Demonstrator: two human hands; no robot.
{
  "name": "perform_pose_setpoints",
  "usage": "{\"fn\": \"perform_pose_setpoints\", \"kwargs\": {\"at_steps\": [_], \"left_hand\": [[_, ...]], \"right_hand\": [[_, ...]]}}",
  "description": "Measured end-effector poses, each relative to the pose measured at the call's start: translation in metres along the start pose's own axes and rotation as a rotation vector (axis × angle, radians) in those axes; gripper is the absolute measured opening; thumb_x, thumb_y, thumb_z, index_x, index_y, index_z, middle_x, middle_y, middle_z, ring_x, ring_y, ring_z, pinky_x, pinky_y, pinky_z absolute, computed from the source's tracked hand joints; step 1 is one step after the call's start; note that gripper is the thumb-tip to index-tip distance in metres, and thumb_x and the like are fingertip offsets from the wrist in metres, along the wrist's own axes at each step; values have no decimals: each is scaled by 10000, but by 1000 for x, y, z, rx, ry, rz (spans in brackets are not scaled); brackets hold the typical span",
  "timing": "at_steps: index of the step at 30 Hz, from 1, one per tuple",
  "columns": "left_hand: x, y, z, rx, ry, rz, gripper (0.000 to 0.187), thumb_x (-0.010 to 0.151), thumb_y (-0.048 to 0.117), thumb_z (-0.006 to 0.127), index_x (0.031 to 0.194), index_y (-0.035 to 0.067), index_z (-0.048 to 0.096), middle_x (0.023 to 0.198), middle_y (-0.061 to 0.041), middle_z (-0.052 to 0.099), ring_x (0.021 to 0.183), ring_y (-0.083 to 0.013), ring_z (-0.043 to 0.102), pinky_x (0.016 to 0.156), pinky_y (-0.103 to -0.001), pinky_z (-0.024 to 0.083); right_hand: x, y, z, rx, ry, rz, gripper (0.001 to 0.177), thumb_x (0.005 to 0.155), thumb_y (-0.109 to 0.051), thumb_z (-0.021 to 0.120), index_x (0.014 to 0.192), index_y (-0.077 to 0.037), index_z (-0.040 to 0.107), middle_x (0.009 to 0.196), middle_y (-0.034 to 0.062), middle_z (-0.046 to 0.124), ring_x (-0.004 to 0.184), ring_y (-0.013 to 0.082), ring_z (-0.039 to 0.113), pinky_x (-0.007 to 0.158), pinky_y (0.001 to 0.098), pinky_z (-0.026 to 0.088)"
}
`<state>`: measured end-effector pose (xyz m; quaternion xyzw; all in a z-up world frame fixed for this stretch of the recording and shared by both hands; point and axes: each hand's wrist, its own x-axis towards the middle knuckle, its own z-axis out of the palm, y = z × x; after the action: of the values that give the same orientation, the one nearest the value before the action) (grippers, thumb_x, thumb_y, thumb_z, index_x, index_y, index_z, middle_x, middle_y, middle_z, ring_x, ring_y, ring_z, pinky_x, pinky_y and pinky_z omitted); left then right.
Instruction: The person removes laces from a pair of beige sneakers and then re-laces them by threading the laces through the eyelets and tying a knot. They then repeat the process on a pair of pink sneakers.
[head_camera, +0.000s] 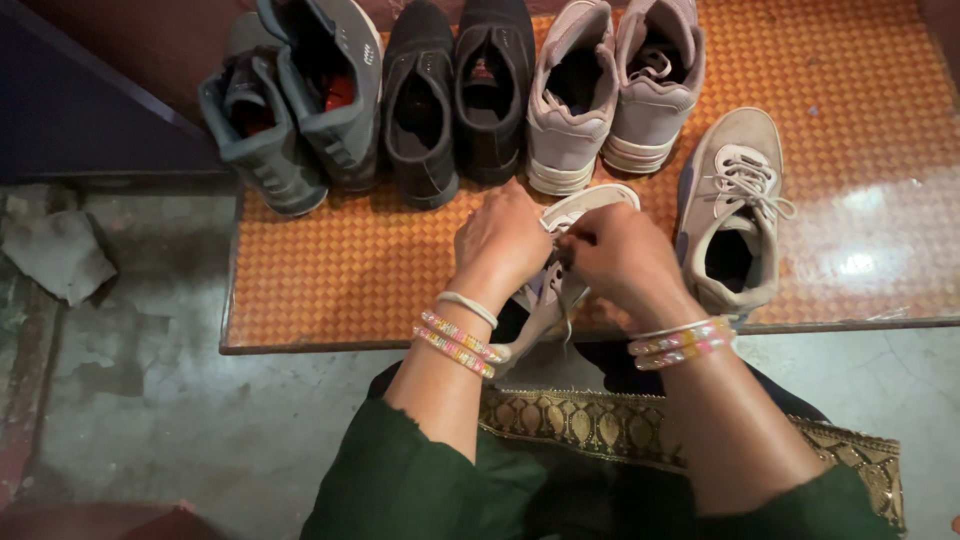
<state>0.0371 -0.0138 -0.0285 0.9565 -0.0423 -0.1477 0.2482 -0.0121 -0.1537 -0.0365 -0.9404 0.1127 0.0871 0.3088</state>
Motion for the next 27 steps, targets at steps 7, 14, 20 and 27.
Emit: {"fn": "perform_pose_setpoints", "kwargs": {"at_steps": [7, 14, 20, 27], "left_hand": [[10, -7, 5, -395, 473, 334, 97, 988, 139, 555, 1014, 49, 583, 1037, -153, 629, 998, -371, 640, 847, -474, 508], [-3, 4, -4, -551, 615, 605, 71, 1058, 122, 547, 1056, 52, 558, 1029, -123, 611, 970, -337, 655, 825, -414, 535], [-9, 5, -10, -512, 537, 547, 94, 1041, 161, 557, 1057, 69, 570, 1040, -113, 615, 937, -340, 668, 770, -435, 535], [-8, -1, -14, -407, 275, 445, 191, 977, 262, 654, 1058, 93, 690, 1050, -122, 719, 932, -329, 723, 769, -414, 562]], "right_hand": [[-18, -14, -64, 153, 40, -63, 214, 912, -237, 712, 1081, -137, 795, 815, 145, 777, 659, 217, 719, 644, 371, 568], [-6, -38, -82, 568, -109, -80, 340, 960, -140, 641, 1294, -79, 662, 926, 72, 768, 668, 112, 698, 611, 260, 596], [9, -38, -54, 736, -190, -297, 226, 999, -132, 633, 1173, 10, 659, 909, 71, 738, 728, 98, 699, 626, 262, 588], [13, -18, -52, 1054, 114, -305, 175, 1068, -173, 589, 1074, -21, 676, 849, 72, 719, 688, 124, 731, 618, 285, 633]]}}
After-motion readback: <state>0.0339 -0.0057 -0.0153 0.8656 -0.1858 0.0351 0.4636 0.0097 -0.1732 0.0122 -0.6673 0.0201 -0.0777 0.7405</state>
